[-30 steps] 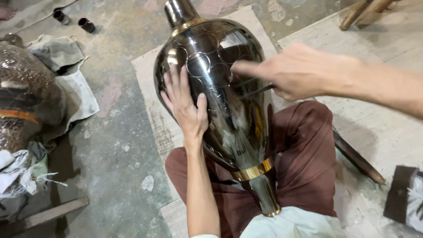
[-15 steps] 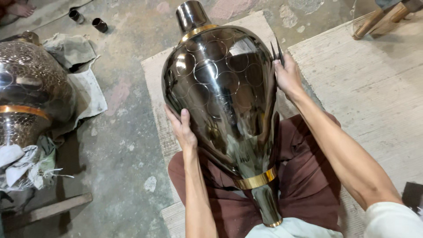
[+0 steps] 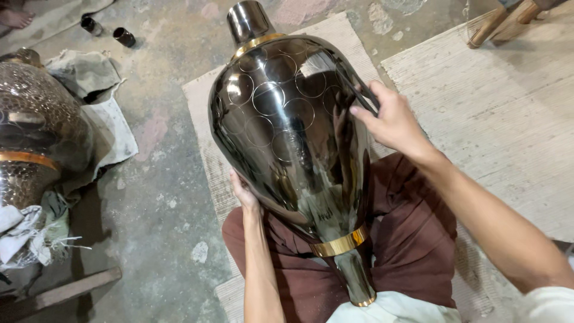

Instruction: The person sits on the floor and uses a small metal tool to engrave circular patterns on the surface of a large dark metallic vase. They hold the vase steady with one hand while carefully tracing the designs with the other.

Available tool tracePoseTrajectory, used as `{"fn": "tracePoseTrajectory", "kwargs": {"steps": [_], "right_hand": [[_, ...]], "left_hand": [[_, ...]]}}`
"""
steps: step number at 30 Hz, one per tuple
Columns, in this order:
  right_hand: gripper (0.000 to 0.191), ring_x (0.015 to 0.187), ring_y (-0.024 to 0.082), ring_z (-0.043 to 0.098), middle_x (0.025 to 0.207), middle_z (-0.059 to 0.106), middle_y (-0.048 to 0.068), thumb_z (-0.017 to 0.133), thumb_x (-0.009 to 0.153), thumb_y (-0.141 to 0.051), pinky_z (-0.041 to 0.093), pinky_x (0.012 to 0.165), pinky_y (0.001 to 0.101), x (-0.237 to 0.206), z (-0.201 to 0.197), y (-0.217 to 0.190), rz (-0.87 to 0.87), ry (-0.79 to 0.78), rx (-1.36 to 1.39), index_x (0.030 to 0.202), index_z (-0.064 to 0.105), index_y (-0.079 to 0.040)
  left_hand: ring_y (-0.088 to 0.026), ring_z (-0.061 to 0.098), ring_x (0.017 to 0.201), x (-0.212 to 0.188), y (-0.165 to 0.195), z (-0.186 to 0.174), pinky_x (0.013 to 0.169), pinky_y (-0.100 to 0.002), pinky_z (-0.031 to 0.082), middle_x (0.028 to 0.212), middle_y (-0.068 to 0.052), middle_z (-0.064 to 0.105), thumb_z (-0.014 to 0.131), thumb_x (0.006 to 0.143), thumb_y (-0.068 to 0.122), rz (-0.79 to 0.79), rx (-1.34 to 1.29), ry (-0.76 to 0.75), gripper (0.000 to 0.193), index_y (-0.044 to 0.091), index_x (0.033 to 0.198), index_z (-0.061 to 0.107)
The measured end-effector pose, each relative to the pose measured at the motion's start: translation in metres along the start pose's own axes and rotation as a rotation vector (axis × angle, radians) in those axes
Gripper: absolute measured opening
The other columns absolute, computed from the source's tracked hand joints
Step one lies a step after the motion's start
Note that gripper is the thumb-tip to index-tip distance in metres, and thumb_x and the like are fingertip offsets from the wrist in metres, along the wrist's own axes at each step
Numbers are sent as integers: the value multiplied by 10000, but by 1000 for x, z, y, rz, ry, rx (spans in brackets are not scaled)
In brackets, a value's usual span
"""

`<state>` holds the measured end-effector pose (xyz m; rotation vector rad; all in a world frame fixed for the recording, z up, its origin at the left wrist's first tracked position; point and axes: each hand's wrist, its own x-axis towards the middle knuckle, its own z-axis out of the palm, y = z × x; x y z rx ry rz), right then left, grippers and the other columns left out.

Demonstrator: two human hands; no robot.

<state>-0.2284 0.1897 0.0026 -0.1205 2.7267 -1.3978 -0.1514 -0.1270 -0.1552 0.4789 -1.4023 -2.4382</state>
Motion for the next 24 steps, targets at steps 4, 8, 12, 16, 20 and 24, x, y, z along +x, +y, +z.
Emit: {"fn": "tracePoseTrajectory", "kwargs": {"steps": [4, 8, 12, 16, 20, 24], "right_hand": [[444, 553, 130, 624, 985, 665, -71, 763, 899, -175, 468, 402, 270, -25, -30, -20, 146, -143, -34, 1333, 686, -122], [511, 539, 186, 655, 747, 702, 59, 800, 842, -181, 491, 480, 340, -44, -51, -42, -39, -108, -179, 1328, 661, -110], [527, 667, 202, 723, 800, 739, 111, 812, 805, -139, 571, 614, 333, -51, -55, -58, -310, -79, -289, 1296, 651, -35], [366, 737, 208, 752, 925, 766, 134, 785, 832, -108, 606, 678, 328, -51, -55, -65, -507, -70, -293, 1185, 730, -30], [358, 648, 230, 711, 847, 756, 131, 797, 820, -116, 582, 591, 347, -49, -56, -70, -541, -110, -396, 1163, 747, -25], [376, 635, 250, 676, 793, 720, 137, 798, 829, -135, 558, 594, 378, -47, -57, -76, -592, -117, -436, 1183, 743, -21]], "left_hand": [[-385, 427, 1462, -25, 29, 31, 1226, -415, 293, 1578, -236, 420, 501, 994, 594, 337, 650, 92, 888, -46, 1568, 280], [-399, 201, 1608, -50, 63, 92, 1280, -598, 189, 1721, -263, 188, 695, 831, 654, 561, 1175, 74, 1052, 66, 1609, 299], [-389, 113, 1587, -52, 76, 154, 1227, -732, 103, 1700, -193, 131, 815, 728, 672, 746, 1429, -75, 1217, 125, 1616, 187], [-399, 102, 1568, -43, 74, 180, 1182, -781, 79, 1686, -167, 108, 895, 622, 589, 740, 1461, -105, 1284, 173, 1603, 178], [-371, 129, 1591, -43, 69, 174, 1216, -778, 80, 1703, -151, 151, 907, 690, 516, 827, 1346, -101, 1258, 154, 1627, 150], [-366, 152, 1594, -43, 66, 169, 1223, -765, 91, 1702, -147, 180, 910, 696, 495, 822, 1326, -97, 1252, 155, 1629, 148]]}}
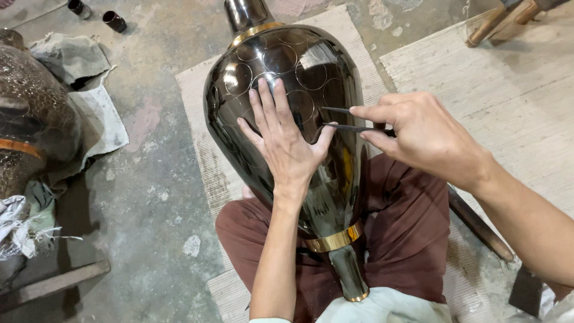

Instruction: The person sits on the floor and uses a small metal tool to engrave circular patterns on the surface of a large dark metallic vase. They hold the vase steady with one hand while carefully tracing the designs with the other.

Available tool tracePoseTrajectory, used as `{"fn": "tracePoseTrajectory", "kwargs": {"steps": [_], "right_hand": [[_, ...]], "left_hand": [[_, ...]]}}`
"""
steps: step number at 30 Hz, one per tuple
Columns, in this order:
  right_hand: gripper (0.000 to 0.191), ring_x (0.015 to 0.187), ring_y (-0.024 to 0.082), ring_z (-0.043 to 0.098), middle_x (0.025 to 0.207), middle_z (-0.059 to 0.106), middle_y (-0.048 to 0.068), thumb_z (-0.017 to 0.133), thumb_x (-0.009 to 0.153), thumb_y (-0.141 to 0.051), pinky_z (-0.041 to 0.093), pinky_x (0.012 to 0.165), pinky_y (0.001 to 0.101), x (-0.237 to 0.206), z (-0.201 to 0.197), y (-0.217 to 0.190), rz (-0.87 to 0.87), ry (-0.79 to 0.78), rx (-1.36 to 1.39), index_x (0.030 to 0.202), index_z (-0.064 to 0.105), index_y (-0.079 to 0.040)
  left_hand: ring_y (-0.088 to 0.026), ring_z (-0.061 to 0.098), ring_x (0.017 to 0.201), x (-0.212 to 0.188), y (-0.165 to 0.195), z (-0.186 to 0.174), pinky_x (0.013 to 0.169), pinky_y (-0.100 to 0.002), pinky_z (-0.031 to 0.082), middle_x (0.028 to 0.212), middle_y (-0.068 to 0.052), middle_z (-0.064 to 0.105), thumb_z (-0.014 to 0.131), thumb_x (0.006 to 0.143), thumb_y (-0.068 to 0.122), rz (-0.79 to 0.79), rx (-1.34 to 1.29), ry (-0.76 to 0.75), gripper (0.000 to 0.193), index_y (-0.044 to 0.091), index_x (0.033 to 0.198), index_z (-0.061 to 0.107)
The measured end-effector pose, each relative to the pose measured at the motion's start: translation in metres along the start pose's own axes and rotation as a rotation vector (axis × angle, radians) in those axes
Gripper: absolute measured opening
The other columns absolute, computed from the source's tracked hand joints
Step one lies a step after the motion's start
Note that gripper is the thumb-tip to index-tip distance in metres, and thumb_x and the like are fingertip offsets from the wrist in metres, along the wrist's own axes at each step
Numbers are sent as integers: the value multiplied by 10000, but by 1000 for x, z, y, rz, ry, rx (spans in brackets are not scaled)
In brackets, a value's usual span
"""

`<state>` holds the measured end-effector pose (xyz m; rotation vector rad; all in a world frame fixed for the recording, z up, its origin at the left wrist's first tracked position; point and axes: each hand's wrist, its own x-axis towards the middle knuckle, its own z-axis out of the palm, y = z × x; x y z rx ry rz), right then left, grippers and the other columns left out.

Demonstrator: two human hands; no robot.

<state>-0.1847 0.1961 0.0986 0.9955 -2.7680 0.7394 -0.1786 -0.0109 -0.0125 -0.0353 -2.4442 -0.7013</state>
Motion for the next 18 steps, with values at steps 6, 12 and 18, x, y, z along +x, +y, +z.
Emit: {"fn": "tracePoseTrajectory", "kwargs": {"steps": [6, 12, 18], "right_hand": [[394, 595, 265, 627, 693, 652, 126, 785, 822, -164, 531, 570, 417, 4, -3, -4, 60, -101, -99, 1195, 746, -44], [387, 631, 287, 634, 706, 651, 132, 772, 829, -191, 539, 597, 435, 7, -2, -5, 37, -75, -132, 1185, 750, -41], [376, 617, 287, 650, 711, 673, 155, 739, 869, -228, 547, 586, 444, 14, -1, -8, 222, -197, -193, 1215, 733, -83]], "left_hand": [[-362, 163, 1591, 0, 2, -1, 1230, -756, 91, 1702, -140, 180, 921, 681, 484, 5, -11, 4, 1265, 150, 1627, 151], [-361, 171, 1588, 2, 3, -2, 1234, -745, 93, 1700, -136, 186, 929, 664, 468, 0, -13, 0, 1265, 148, 1623, 169], [-358, 176, 1594, 1, 4, -2, 1243, -735, 98, 1704, -126, 196, 930, 684, 498, 7, -12, 22, 1253, 148, 1625, 181]]}}
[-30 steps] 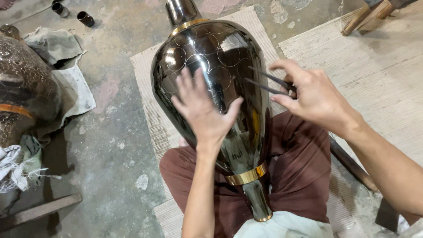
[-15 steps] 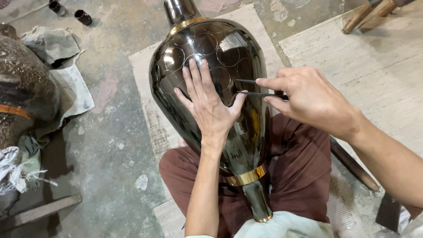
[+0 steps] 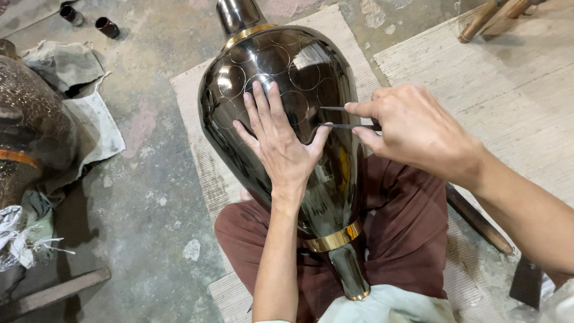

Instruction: The person sits on the floor and uses a small metal tool to engrave circular patterns on the surface of a large dark metallic vase. They hold the vase steady with one hand while carefully tracing the designs with the other.

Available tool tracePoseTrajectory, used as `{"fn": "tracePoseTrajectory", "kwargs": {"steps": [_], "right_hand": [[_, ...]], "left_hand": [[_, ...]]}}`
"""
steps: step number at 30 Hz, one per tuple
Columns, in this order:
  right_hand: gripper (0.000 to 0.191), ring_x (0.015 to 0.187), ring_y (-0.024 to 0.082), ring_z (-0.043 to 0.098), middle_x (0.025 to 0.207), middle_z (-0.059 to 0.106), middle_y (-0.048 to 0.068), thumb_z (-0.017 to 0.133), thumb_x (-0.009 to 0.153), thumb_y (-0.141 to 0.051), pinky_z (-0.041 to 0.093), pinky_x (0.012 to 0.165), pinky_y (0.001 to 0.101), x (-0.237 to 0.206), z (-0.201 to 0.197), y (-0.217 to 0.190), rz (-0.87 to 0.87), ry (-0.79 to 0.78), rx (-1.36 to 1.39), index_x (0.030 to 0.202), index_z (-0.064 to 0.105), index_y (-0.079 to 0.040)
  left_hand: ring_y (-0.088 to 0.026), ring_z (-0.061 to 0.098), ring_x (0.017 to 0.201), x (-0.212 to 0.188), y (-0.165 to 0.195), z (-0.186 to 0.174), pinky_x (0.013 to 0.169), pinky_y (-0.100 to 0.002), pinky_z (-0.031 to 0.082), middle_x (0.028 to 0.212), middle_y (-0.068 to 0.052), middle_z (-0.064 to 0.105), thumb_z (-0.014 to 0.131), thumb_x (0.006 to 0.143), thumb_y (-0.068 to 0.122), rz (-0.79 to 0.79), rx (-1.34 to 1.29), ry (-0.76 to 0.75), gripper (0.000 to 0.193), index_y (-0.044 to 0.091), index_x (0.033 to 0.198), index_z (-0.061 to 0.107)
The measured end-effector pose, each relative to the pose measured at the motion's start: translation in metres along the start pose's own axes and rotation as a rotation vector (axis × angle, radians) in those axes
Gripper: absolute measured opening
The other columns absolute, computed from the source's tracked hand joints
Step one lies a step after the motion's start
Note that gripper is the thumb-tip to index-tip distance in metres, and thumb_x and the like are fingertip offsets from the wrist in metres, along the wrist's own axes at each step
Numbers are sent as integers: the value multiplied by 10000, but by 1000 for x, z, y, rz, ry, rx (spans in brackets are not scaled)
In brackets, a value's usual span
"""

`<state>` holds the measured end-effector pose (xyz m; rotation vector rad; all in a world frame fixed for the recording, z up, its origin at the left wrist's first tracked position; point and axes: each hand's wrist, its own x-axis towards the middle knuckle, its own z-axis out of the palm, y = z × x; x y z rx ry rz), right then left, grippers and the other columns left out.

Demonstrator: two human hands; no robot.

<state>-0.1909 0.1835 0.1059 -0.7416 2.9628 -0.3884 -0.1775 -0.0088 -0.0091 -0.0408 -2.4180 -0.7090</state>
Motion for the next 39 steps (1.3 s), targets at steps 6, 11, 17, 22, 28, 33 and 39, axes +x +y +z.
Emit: {"fn": "tracePoseTrajectory", "kwargs": {"steps": [6, 11, 17, 22, 28, 33, 39], "right_hand": [[337, 383, 221, 547, 527, 654, 142, 694, 930, -218, 449, 392, 407, 3, -10, -8, 185, -118, 132, 1248, 700, -104], [339, 264, 142, 451, 370, 574, 99, 702, 928, -225, 335, 275, 333, 7, -15, -11, 233, -144, 191, 1241, 691, -96], [325, 336, 170, 510, 470, 623, 117, 707, 925, -221, 404, 349, 341, 7, -6, -4, 157, -100, 133, 1232, 708, -114], [373, 460, 194, 620, 745, 677, 101, 698, 826, -121, 510, 368, 328, 24, 3, 2, -297, 16, -246, 1196, 719, -80], [218, 606, 253, 728, 802, 678, 86, 666, 845, -132, 580, 488, 371, 46, -8, 4, -694, -26, -555, 1045, 708, -56], [242, 624, 252, 734, 864, 699, 106, 679, 822, -148, 585, 481, 363, 51, -16, -5, -662, -76, -572, 1048, 706, -66], [506, 554, 206, 731, 1186, 698, 207, 668, 824, -62, 579, 412, 308, 37, -14, -3, -596, -55, -534, 1327, 658, -113]], "left_hand": [[-359, 186, 1586, 0, -1, 4, 1243, -736, 96, 1697, -125, 213, 924, 692, 528, -8, -2, 10, 1233, 142, 1618, 207], [-359, 190, 1588, 0, -2, 5, 1248, -732, 99, 1697, -126, 219, 914, 701, 541, -7, -3, 14, 1222, 137, 1617, 215], [-357, 189, 1589, 0, -2, 5, 1250, -728, 97, 1697, -126, 219, 915, 715, 549, -6, 2, 13, 1217, 133, 1618, 213], [-359, 192, 1579, 2, -2, 4, 1245, -728, 100, 1689, -131, 219, 923, 681, 532, -6, -5, 17, 1238, 123, 1608, 212], [-344, 196, 1594, 1, -2, 4, 1254, -716, 119, 1696, -128, 232, 921, 698, 438, -24, 21, 0, 1199, 122, 1616, 218], [-337, 195, 1590, 0, -5, 6, 1257, -719, 118, 1691, -128, 232, 918, 697, 450, -18, 5, 5, 1199, 124, 1612, 215], [-333, 179, 1587, -1, -7, 9, 1260, -722, 103, 1690, -125, 225, 916, 692, 471, -25, 0, 0, 1204, 138, 1611, 214]]}}
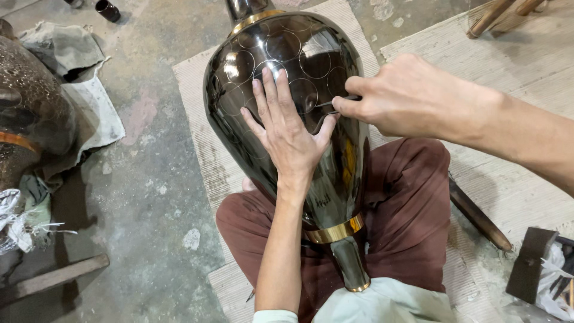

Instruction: The person sits on the floor and uses a small metal tool to engrave circular patterns on the surface of a large dark metallic vase. They hold the vase steady with one hand while carefully tracing the designs with the other.

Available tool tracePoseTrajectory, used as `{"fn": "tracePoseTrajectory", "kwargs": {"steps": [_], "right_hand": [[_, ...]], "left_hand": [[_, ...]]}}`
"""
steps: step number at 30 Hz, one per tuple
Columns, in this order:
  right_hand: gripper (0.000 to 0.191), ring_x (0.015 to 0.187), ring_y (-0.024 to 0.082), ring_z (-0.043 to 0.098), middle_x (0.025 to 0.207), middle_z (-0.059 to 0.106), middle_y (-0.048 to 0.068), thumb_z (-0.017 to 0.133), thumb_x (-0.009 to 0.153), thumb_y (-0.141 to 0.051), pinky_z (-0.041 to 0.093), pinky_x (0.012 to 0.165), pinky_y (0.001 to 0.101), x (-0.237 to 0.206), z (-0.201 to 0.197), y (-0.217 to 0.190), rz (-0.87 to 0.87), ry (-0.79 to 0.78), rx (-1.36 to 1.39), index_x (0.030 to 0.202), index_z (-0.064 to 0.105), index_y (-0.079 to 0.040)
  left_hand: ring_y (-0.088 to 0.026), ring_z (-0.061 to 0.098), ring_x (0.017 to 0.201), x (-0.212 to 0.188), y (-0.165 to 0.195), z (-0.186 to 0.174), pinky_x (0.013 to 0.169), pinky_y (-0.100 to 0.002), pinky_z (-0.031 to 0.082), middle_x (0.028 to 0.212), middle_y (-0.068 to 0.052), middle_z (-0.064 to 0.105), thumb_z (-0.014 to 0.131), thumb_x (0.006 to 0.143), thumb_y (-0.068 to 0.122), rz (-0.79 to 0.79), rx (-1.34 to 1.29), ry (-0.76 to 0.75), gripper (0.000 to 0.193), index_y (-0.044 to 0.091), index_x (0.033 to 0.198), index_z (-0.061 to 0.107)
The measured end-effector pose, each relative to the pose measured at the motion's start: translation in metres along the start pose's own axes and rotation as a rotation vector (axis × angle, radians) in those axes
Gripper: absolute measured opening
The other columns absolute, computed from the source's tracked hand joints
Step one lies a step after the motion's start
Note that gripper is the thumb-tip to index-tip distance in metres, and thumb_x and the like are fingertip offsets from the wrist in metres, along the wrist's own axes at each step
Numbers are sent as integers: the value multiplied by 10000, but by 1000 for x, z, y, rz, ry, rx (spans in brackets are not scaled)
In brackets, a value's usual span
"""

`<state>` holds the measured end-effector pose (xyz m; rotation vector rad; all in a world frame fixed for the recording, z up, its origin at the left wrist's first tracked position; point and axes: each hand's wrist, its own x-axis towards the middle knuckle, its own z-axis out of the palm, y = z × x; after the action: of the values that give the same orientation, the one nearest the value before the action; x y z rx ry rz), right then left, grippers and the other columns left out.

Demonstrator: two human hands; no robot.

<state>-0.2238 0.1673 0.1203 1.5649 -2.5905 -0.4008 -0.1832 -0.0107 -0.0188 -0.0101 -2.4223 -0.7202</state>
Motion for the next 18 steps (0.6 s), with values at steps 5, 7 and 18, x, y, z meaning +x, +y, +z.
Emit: {"fn": "tracePoseTrajectory", "kwargs": {"steps": [5, 7, 18], "right_hand": [[559, 606, 223, 743, 1144, 713, 182, 684, 784, -64, 587, 443, 318, -5, 1, -1, -5, 41, 21, 1341, 662, -102], [568, 626, 226, 747, 1084, 717, 174, 687, 769, -63, 594, 469, 321, -6, 0, -2, -10, 43, 29, 1336, 661, -90], [515, 614, 244, 747, 992, 701, 129, 689, 788, -94, 609, 494, 352, 3, -5, -1, -87, 5, -53, 1303, 672, -80]], "left_hand": [[-334, 179, 1595, 0, 0, -1, 1262, -721, 107, 1695, -123, 225, 914, 695, 468, 4, 2, -3, 1202, 138, 1614, 215], [-336, 180, 1589, 0, 1, -2, 1257, -722, 106, 1691, -125, 229, 917, 689, 464, -1, -2, -2, 1197, 137, 1608, 224], [-340, 193, 1586, 2, 3, -4, 1252, -720, 116, 1683, -135, 250, 912, 688, 431, -13, -2, -8, 1169, 121, 1599, 246]]}}
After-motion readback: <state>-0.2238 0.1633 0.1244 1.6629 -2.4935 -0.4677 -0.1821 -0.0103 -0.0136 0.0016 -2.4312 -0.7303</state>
